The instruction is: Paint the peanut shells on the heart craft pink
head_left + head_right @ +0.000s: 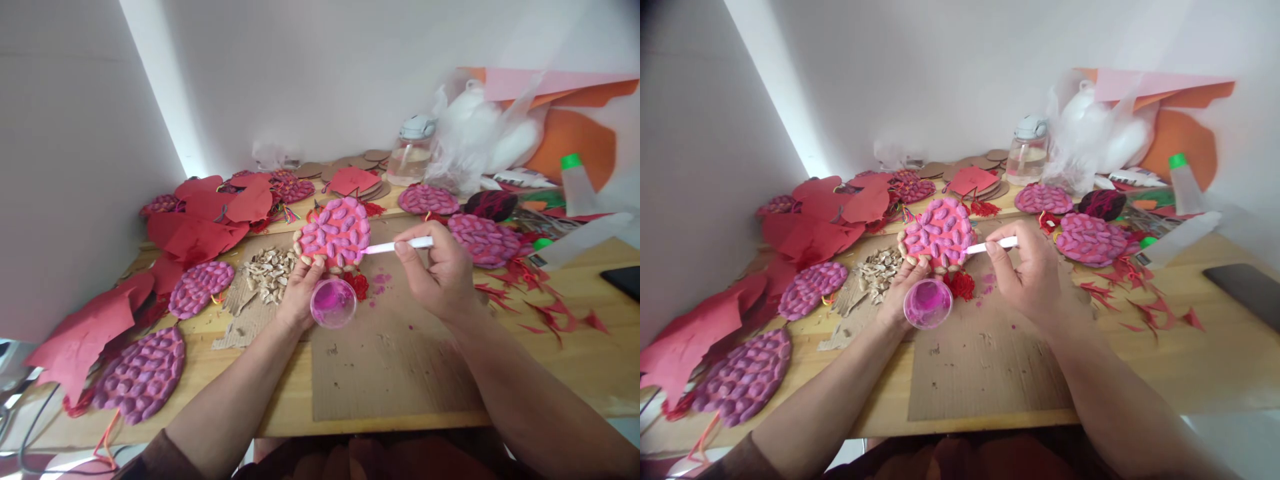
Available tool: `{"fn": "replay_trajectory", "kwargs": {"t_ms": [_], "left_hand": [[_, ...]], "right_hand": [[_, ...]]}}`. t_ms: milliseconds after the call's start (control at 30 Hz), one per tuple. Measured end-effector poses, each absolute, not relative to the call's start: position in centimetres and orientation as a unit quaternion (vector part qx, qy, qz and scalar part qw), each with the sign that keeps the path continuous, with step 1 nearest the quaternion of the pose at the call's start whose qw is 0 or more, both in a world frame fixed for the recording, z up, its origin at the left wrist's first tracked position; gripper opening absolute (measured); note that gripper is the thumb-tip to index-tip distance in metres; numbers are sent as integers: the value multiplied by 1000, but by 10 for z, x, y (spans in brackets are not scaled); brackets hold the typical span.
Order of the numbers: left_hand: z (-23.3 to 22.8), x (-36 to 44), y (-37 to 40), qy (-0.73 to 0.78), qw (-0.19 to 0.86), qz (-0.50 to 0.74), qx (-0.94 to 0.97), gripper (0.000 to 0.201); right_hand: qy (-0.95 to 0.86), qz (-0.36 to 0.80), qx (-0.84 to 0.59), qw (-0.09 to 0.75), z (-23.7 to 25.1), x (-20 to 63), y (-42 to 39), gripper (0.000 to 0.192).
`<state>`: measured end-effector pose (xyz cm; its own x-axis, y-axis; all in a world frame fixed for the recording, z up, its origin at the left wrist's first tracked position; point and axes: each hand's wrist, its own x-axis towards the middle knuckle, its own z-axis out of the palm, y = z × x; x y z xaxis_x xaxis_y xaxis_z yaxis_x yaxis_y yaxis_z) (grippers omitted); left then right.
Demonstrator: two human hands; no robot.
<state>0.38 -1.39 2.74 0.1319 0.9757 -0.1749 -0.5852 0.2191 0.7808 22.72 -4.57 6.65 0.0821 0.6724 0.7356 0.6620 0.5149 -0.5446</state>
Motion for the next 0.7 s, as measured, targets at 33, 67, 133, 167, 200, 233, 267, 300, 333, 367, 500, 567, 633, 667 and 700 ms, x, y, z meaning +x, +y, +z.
{"fn": "replay_trajectory", "kwargs": {"t_ms": [33, 67, 133, 167, 200, 233, 267, 300, 333, 367, 500, 567, 633, 667, 700], "left_hand": [[27, 4, -14, 349, 699, 557, 281, 45], [27, 4, -14, 350, 700, 555, 281, 44], [27, 4, -13, 351, 703, 553, 277, 43], [27, 4, -13, 350, 705, 554, 272, 43], [27, 3, -12, 350, 707, 555, 265, 42], [27, 3, -12, 350, 709, 556, 258, 40], [27, 3, -12, 351, 711, 555, 250, 38], [27, 3, -12, 352, 714, 554, 242, 35], [27, 3, -12, 355, 717, 553, 233, 32], [27, 2, -13, 358, 720, 551, 223, 29], [28, 0, -14, 368, 734, 538, 190, 21], [29, -2, -14, 366, 742, 531, 184, 22], [28, -4, -14, 361, 747, 529, 179, 24], [28, -5, -13, 359, 749, 528, 178, 24], [26, -6, -13, 357, 750, 528, 176, 24]], "right_hand": [[-677, -5, -494, 546, 67, 227, -46, 11], [-674, -13, -498, 545, 68, 226, -46, 11], [-668, -19, -505, 546, 68, 226, -46, 12], [-666, -16, -506, 548, 68, 226, -45, 12], [-665, -9, -504, 551, 68, 227, -45, 13], [-665, 0, -502, 553, 67, 227, -45, 13], [-664, 9, -501, 555, 65, 227, -44, 13], [-664, 16, -500, 556, 64, 228, -44, 13], [-664, 19, -499, 556, 63, 228, -44, 13], [-664, 19, -500, 556, 62, 228, -44, 12], [-659, 8, -504, 559, 61, 227, -43, 12], [-651, 14, -505, 567, 60, 228, -42, 13], [-640, 33, -500, 583, 58, 228, -41, 14], [-636, 42, -496, 589, 57, 228, -40, 15], [-634, 46, -494, 592, 56, 228, -40, 15]]}}
